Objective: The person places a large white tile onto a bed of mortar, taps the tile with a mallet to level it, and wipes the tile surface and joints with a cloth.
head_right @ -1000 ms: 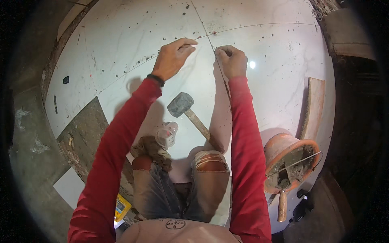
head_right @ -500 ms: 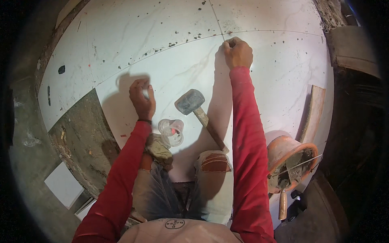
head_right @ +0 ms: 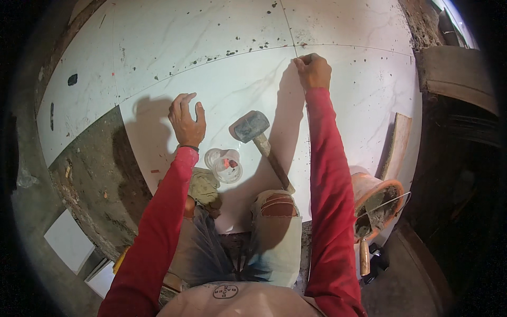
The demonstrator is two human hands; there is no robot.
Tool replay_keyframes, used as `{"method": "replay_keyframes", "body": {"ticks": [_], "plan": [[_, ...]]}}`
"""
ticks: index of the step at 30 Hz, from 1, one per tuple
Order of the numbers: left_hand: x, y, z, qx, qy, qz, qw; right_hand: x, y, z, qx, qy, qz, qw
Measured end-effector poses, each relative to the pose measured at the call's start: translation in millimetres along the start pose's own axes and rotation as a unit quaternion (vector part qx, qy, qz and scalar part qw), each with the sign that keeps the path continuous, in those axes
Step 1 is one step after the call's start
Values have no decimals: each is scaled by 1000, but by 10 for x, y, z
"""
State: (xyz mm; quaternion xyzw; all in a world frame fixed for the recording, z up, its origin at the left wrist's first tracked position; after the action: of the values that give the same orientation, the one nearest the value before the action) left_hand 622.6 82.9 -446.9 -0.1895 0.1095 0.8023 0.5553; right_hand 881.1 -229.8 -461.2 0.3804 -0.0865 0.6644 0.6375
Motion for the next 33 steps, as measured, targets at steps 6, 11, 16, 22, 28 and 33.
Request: {"method": "replay_keyframes", "body": {"ticks": [6, 11, 16, 22, 28, 33], "plan": [[-16, -1, 15, 4, -4, -5, 1000, 41, 57, 15, -27, 74, -24, 997], [-22, -7, 14, -3, 9, -15, 1000, 81, -80, -7, -12, 115, -35, 993], [-47, 109, 30, 5, 12, -28, 1000, 106, -255, -10, -2, 199, -35, 979], [27, 648, 87, 82, -26, 10, 996, 59, 122, 193, -21, 132, 16, 991], [146, 730, 41, 71, 8, 15, 997, 182, 2281, 56, -39, -58, 147, 987], [115, 751, 145, 47, 0, 19, 999, 1421, 3567, -384, 170, -247, 81, 951]]}}
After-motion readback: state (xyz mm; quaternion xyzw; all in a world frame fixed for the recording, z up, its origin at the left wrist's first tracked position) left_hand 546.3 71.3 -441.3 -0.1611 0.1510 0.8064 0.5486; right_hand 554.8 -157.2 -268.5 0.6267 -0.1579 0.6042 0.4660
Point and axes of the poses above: each hand's wrist, its own y-axis away from the middle knuckle, its own z-axis out of the back of the hand, x = y × z, the point moved 8 cm from there along -y, towards the middle knuckle, and after that the axes turned 15 degrees about x, right-handed, at the moved point
